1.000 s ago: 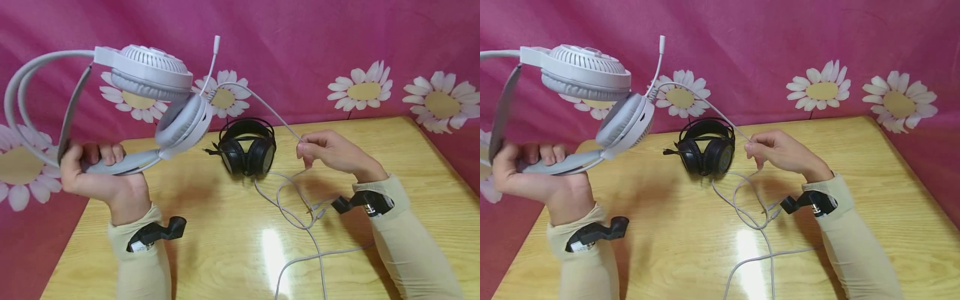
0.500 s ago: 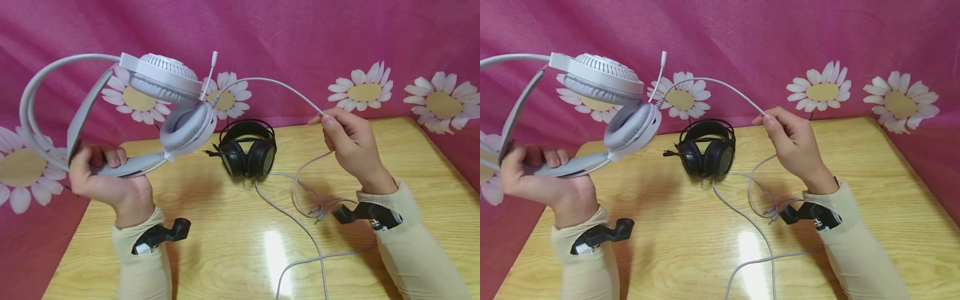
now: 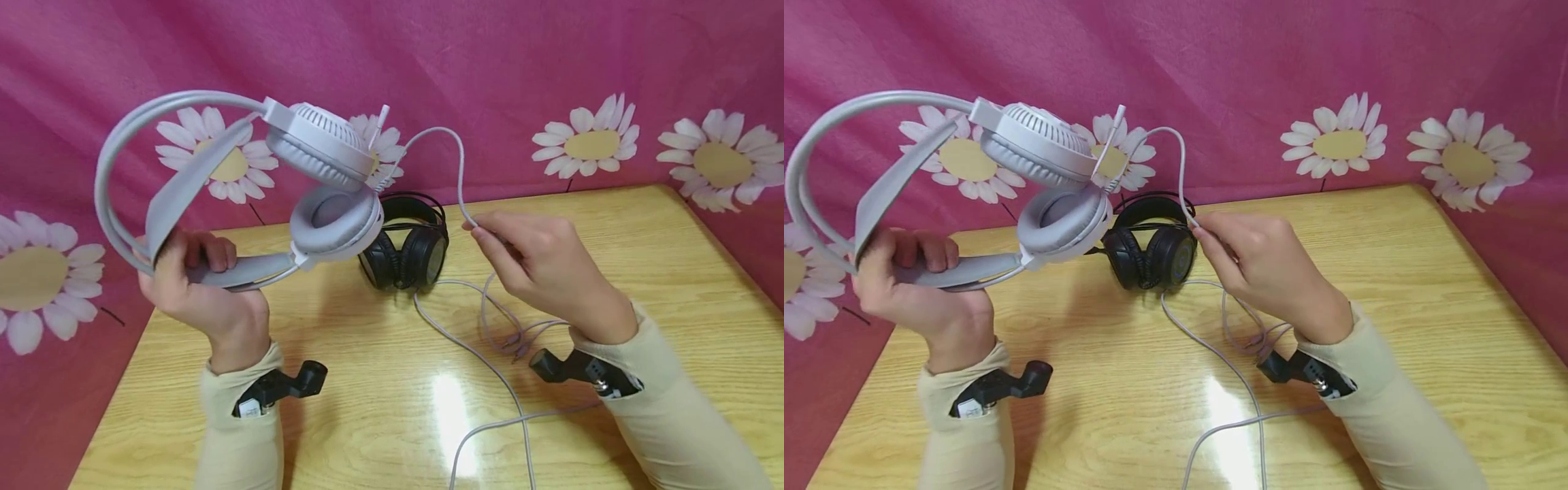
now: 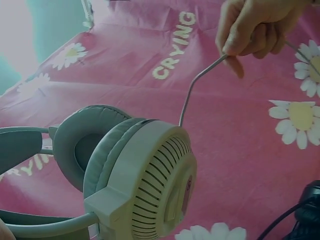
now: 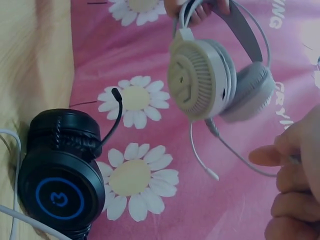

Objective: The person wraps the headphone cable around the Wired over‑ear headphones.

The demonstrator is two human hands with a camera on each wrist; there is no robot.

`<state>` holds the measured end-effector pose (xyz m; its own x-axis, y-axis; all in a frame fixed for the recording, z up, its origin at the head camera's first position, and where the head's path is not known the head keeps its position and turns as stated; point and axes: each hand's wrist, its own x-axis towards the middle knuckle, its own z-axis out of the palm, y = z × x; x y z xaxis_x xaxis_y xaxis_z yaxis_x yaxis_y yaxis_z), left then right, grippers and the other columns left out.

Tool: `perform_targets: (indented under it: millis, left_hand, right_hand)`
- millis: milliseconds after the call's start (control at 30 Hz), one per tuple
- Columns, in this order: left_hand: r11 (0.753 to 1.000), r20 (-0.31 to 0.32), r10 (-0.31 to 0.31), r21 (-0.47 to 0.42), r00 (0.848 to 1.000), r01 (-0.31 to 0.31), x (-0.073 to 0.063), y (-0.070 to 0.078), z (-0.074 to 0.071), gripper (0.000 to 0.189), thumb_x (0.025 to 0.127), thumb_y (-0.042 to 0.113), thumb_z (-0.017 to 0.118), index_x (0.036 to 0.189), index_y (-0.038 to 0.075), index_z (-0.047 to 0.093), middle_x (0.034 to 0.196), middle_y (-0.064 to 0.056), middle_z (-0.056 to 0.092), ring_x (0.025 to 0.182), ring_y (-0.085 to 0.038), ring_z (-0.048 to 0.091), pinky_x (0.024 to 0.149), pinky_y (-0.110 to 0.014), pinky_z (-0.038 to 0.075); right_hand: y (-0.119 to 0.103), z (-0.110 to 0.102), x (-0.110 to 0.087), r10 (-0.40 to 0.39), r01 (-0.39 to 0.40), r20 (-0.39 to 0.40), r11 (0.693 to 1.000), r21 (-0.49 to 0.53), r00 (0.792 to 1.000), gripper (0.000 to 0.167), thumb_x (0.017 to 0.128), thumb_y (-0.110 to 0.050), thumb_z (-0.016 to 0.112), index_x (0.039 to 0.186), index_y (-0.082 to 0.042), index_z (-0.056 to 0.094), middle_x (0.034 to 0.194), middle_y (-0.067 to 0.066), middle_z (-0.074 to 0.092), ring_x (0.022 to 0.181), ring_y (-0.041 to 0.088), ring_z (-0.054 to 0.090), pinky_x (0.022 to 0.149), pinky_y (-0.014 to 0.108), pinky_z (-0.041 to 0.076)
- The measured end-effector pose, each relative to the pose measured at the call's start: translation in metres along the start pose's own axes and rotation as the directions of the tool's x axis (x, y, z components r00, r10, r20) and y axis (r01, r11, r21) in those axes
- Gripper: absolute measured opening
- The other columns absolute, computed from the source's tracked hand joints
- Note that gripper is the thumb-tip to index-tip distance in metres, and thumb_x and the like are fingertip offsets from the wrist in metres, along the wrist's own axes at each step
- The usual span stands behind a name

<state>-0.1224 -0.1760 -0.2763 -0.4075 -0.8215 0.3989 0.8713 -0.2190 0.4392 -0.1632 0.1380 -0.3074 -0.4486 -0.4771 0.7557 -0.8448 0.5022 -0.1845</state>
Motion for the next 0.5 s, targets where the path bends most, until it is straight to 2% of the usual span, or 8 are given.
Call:
perform_targets:
  millis: [167, 300, 400, 500]
  left_hand:
    - [1.0, 0.05, -0.018, 0.007, 0.999, 0.017, -0.009, -0.006, 0.001, 0.018, 0.086, -0.001, 0.054, 0.074, 0.007, 0.043, 0.054, 0.001, 0.033, 0.047, -0.014, 0.027, 0.046, -0.024, 0.024]
    - [0.999, 0.087, -0.048, 0.012, 0.995, 0.047, -0.016, -0.011, 0.002, 0.021, 0.087, -0.002, 0.052, 0.073, 0.008, 0.041, 0.053, 0.001, 0.033, 0.046, -0.014, 0.027, 0.047, -0.025, 0.023]
    - [0.996, 0.124, -0.083, 0.042, 0.989, 0.078, -0.022, -0.014, 0.003, 0.021, 0.086, -0.003, 0.051, 0.073, 0.009, 0.04, 0.051, 0.0, 0.034, 0.046, -0.014, 0.026, 0.047, -0.025, 0.021]
    - [0.992, 0.178, -0.115, 0.074, 0.977, 0.103, -0.027, -0.018, 0.003, 0.016, 0.086, -0.003, 0.05, 0.076, 0.008, 0.044, 0.052, -0.001, 0.037, 0.045, -0.015, 0.027, 0.047, -0.026, 0.021]
  right_hand:
    - [-0.003, 0.006, 0.0, -0.004, 0.004, 0.039, 1.0, -0.022, 0.999, 0.015, 0.098, -0.013, 0.061, 0.1, -0.006, 0.074, 0.071, -0.001, 0.061, 0.057, 0.005, 0.047, 0.055, 0.026, 0.044]
    - [-0.004, 0.011, 0.0, 0.023, -0.021, 0.073, 0.999, -0.036, 0.997, 0.01, 0.097, -0.011, 0.064, 0.1, -0.007, 0.073, 0.073, -0.001, 0.063, 0.06, 0.008, 0.05, 0.057, 0.031, 0.048]
    - [-0.006, 0.013, -0.001, 0.04, -0.036, 0.098, 0.998, -0.044, 0.994, 0.01, 0.096, -0.01, 0.066, 0.102, -0.007, 0.073, 0.076, 0.0, 0.067, 0.062, 0.009, 0.053, 0.059, 0.034, 0.052]
    - [-0.007, 0.014, -0.003, 0.06, -0.054, 0.107, 0.997, -0.059, 0.992, 0.009, 0.098, -0.011, 0.064, 0.1, -0.007, 0.072, 0.074, 0.0, 0.067, 0.062, 0.008, 0.054, 0.059, 0.034, 0.053]
